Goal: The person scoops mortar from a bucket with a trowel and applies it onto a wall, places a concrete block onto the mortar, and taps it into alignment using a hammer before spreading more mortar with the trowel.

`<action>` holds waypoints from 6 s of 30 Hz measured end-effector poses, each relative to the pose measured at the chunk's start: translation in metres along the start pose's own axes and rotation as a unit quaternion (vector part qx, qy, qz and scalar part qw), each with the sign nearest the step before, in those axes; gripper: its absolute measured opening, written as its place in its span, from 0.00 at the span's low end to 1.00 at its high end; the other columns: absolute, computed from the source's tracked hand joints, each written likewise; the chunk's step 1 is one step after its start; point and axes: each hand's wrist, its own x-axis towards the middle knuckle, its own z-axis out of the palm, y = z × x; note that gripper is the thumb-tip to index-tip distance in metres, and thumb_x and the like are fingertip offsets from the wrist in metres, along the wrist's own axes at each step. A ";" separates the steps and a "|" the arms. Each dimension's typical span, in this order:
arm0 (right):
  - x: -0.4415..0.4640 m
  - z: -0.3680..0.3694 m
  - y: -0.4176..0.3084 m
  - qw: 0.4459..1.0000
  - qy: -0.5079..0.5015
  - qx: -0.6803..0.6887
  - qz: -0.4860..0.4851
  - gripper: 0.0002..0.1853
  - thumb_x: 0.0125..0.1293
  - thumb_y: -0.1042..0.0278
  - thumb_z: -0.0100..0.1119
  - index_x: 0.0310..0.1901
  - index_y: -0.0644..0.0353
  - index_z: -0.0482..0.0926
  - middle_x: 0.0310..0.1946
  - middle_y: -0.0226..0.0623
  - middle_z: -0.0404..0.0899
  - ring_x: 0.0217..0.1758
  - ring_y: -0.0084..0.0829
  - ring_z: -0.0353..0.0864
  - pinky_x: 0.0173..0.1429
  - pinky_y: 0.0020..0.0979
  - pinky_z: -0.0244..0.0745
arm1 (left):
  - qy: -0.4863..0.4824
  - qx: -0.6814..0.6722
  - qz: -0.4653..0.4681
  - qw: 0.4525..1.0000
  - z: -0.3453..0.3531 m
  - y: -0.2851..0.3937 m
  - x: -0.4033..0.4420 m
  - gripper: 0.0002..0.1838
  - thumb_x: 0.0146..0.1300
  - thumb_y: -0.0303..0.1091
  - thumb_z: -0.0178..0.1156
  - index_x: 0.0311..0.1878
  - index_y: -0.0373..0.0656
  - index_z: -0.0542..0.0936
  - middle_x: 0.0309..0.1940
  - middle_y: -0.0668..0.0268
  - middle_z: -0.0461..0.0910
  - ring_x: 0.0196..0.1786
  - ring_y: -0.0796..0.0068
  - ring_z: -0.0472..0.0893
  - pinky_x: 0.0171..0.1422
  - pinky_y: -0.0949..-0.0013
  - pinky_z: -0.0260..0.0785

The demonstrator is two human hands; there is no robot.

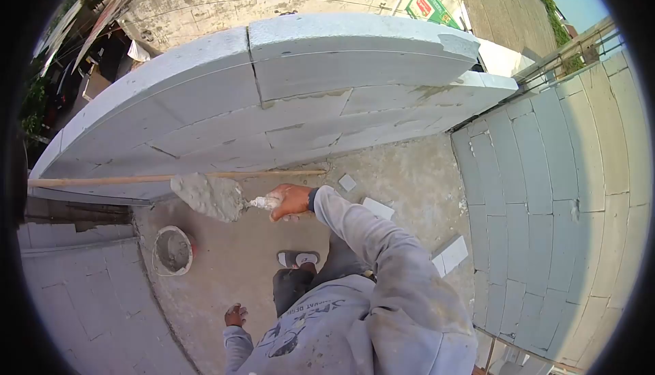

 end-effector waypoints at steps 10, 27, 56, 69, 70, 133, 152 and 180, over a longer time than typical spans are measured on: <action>-0.366 -0.178 0.155 0.914 0.325 0.105 0.217 0.15 0.50 0.65 0.65 0.38 0.63 0.75 0.21 0.31 0.74 0.17 0.23 0.73 0.23 0.25 0.70 | -0.056 0.055 0.163 0.984 0.177 0.204 -0.025 0.16 0.61 0.43 0.58 0.41 0.38 0.76 0.32 0.61 0.82 0.30 0.73 0.81 0.23 0.73 0.60; -0.499 -0.432 0.234 0.669 0.558 -0.341 0.353 0.24 0.46 0.59 0.62 0.48 0.54 0.76 0.39 0.43 0.80 0.45 0.42 0.79 0.48 0.42 0.73 | -0.045 0.235 0.132 0.962 0.292 0.273 -0.004 0.13 0.62 0.41 0.54 0.42 0.43 0.77 0.26 0.65 0.80 0.21 0.74 0.77 0.19 0.72 0.60; -0.686 -0.716 0.550 0.596 0.601 -0.512 0.148 0.19 0.40 0.72 0.64 0.39 0.50 0.75 0.32 0.35 0.72 0.39 0.41 0.74 0.41 0.42 0.68 | -0.030 0.199 0.222 0.954 0.730 0.201 -0.260 0.17 0.63 0.41 0.55 0.44 0.34 0.78 0.31 0.61 0.81 0.33 0.71 0.80 0.39 0.69 0.71; -0.625 -0.688 0.627 0.586 0.700 -0.305 0.273 0.27 0.40 0.74 0.66 0.47 0.63 0.73 0.40 0.48 0.70 0.48 0.48 0.71 0.51 0.44 0.68 | -0.050 0.392 0.264 0.880 0.788 0.253 -0.301 0.19 0.62 0.43 0.54 0.47 0.37 0.79 0.32 0.60 0.81 0.37 0.70 0.79 0.45 0.69 0.70; -0.623 -0.680 0.630 0.600 0.699 -0.290 0.261 0.28 0.40 0.74 0.66 0.48 0.63 0.73 0.40 0.49 0.70 0.48 0.49 0.70 0.51 0.43 0.68 | -0.059 0.375 0.271 0.884 0.791 0.257 -0.302 0.18 0.63 0.41 0.54 0.47 0.35 0.78 0.33 0.60 0.81 0.38 0.71 0.79 0.46 0.69 0.70; -0.469 -0.487 0.252 0.955 0.198 -0.186 0.119 0.19 0.54 0.61 0.52 0.41 0.67 0.80 0.46 0.52 0.77 0.53 0.48 0.75 0.56 0.38 0.71 | -0.059 0.104 0.268 0.956 0.825 0.165 -0.253 0.24 0.61 0.44 0.58 0.45 0.27 0.77 0.37 0.57 0.81 0.39 0.69 0.81 0.45 0.70 0.72; -0.726 -0.663 0.496 0.794 0.514 -0.011 0.324 0.27 0.50 0.58 0.59 0.45 0.76 0.74 0.44 0.59 0.77 0.46 0.49 0.79 0.50 0.37 0.73 | -0.080 0.198 0.307 0.927 0.815 0.200 -0.277 0.19 0.63 0.40 0.55 0.45 0.29 0.76 0.36 0.57 0.81 0.37 0.69 0.80 0.43 0.68 0.72; -0.596 -0.611 0.407 0.876 0.337 -0.345 0.004 0.18 0.42 0.64 0.63 0.37 0.61 0.77 0.35 0.49 0.79 0.41 0.50 0.77 0.46 0.42 0.72 | 0.088 0.232 0.221 0.943 0.762 0.120 -0.280 0.23 0.59 0.48 0.55 0.50 0.41 0.79 0.47 0.50 0.78 0.54 0.53 0.75 0.59 0.62 0.65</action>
